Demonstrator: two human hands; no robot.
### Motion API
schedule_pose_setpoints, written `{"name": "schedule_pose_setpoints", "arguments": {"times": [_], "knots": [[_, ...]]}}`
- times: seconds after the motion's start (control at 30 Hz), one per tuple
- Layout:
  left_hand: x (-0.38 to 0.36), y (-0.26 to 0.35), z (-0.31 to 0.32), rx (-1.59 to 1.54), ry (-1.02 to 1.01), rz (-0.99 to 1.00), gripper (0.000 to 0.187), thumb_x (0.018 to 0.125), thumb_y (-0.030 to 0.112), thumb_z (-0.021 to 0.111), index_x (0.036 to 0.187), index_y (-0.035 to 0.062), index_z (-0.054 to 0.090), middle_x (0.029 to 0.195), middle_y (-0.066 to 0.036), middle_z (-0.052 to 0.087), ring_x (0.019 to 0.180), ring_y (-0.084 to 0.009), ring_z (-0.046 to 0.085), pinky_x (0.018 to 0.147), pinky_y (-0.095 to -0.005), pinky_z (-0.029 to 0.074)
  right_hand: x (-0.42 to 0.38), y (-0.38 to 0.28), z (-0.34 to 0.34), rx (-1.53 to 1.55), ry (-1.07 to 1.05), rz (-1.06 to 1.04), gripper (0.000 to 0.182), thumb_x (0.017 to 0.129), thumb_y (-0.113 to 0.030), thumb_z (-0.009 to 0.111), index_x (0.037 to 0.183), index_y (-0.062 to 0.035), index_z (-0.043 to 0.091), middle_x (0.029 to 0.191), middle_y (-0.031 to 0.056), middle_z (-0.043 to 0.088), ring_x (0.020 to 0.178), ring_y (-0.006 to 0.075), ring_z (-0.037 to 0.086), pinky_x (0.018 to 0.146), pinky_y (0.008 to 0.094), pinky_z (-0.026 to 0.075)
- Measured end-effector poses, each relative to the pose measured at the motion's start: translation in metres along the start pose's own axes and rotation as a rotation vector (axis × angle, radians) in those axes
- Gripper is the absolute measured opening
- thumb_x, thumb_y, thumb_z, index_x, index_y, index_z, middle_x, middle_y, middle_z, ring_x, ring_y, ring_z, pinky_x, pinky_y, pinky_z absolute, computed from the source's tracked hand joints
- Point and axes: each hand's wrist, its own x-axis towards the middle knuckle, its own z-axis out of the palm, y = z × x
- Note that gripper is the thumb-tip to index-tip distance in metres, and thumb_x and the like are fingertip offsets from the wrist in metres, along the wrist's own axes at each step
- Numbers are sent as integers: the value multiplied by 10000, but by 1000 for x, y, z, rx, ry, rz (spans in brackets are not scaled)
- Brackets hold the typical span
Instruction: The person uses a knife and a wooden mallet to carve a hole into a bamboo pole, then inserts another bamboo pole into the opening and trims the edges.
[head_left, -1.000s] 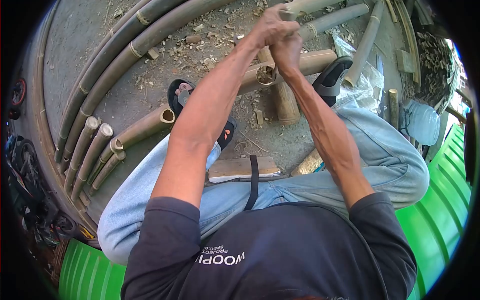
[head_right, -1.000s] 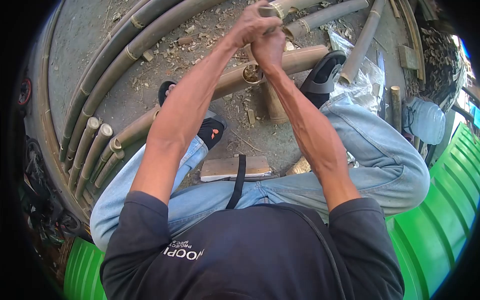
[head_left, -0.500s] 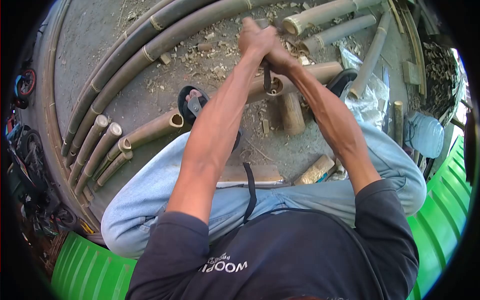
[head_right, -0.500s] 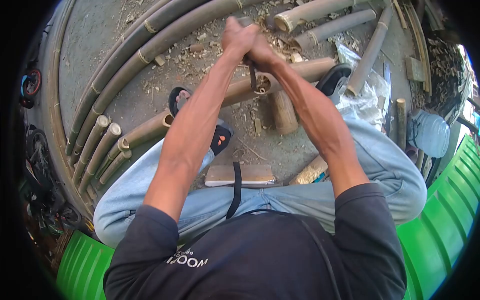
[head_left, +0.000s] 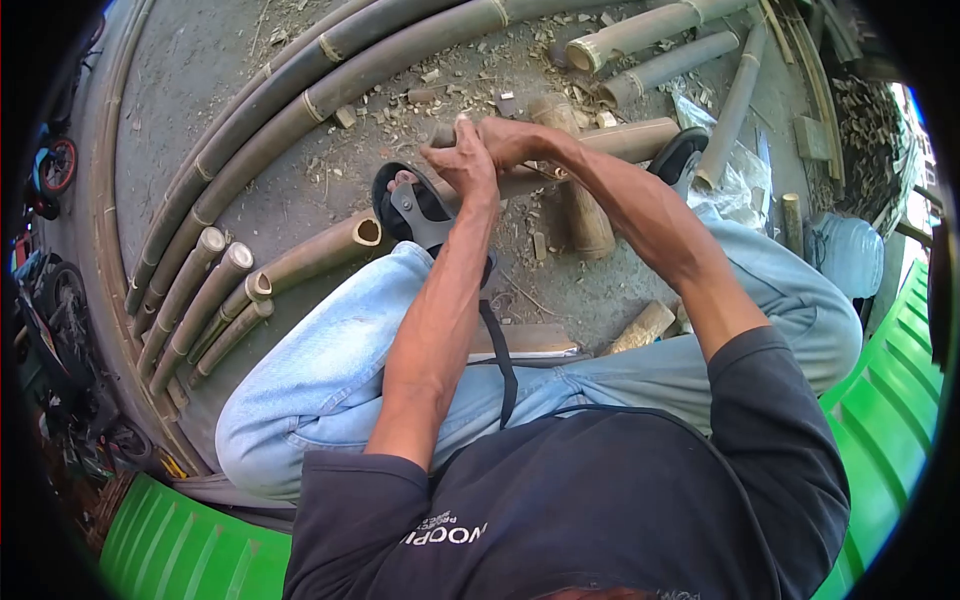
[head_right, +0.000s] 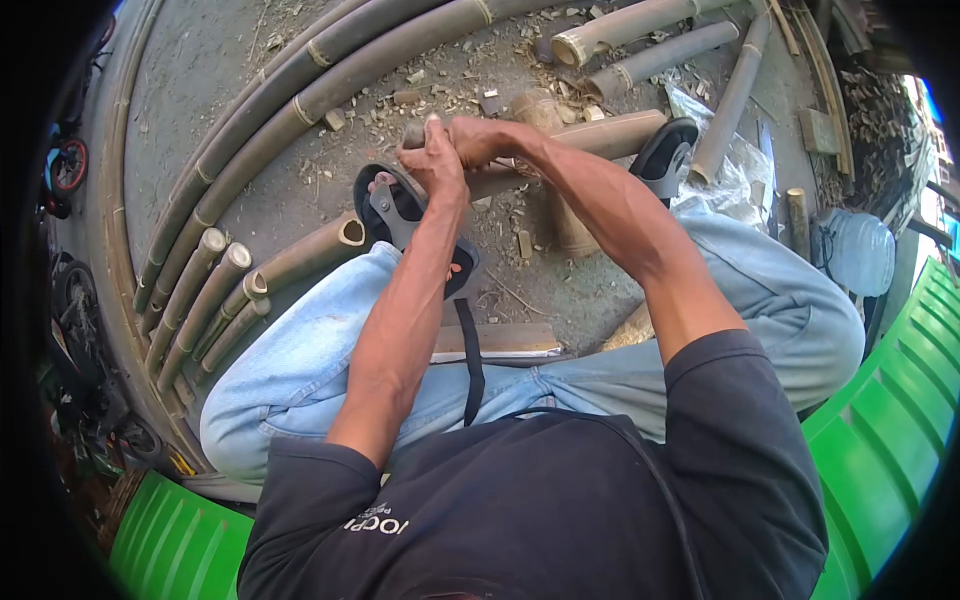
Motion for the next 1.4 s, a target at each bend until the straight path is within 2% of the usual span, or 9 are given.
{"name": "schedule_pose_setpoints", "arguments": {"times": [0.13,0.2,0.3,0.47,0.73,0.8,0.97,1.1,1.4], "knots": [[7,-1,-18,82,-517,252,764,834,498,817,1251,-64,510,1121,-205,650,1037,-356,646,952,-467,499,-39,-24,-50,260,438,358,238,856,-168,778,900,37,667,673,49,627,555,125,603,488,305,498],[9,-18,-26,804,-903,397,656,798,356,843,1245,-17,541,1148,-202,650,1098,-390,631,1020,-485,433,-70,-47,-75,493,649,242,195,855,-140,768,898,20,664,700,49,647,564,119,620,511,300,530],[7,-39,-35,1257,-966,912,695,745,335,868,1287,34,554,1265,-206,631,1209,-407,599,1036,-491,419,-105,-70,-103,443,899,176,332,876,-281,825,965,10,691,748,56,658,601,146,651,547,315,562],[5,-42,-25,1313,-932,829,714,693,260,894,1288,47,561,1287,-183,628,1255,-364,589,1051,-469,403,-152,-142,-126,-108,918,609,458,927,-452,792,1035,-14,713,774,48,662,623,139,650,581,303,574],[2,-27,-29,1353,-980,760,709,729,245,904,1314,59,549,1329,-180,620,1318,-369,560,1094,-484,404,-198,-182,-94,897,1052,-232,604,979,-439,743,1389,-43,542,1072,97,708,852,140,716,751,296,616],[1,-24,-30,1362,-986,767,730,724,264,915,1319,60,543,1343,-188,611,1326,-373,557,1102,-488,415,-206,-165,-111,1007,829,-365,823,929,-657,676,1404,-20,463,1131,189,700,949,321,737,860,397,635],[8,-17,-31,1385,-1035,820,704,705,299,906,1277,63,571,1295,-184,637,1243,-362,625,1046,-487,457,-197,-203,-108,-74,1510,375,338,919,-225,698,1117,45,650,907,125,701,823,238,720,678,344,580],[16,-11,-27,1409,-1111,841,681,694,355,917,1204,51,584,1181,-177,685,1127,-361,684,969,-478,515,-172,-135,-155,590,1322,79,201,894,-145,701,972,36,662,779,94,674,616,181,639,541,314,498],[12,-12,-24,1290,-1029,981,672,611,353,943,1111,38,622,1060,-160,687,1023,-348,694,913,-459,542,-153,-35,-260,428,1019,227,96,876,-81,683,918,2,659,657,77,649,482,138,580,428,293,427]]}}
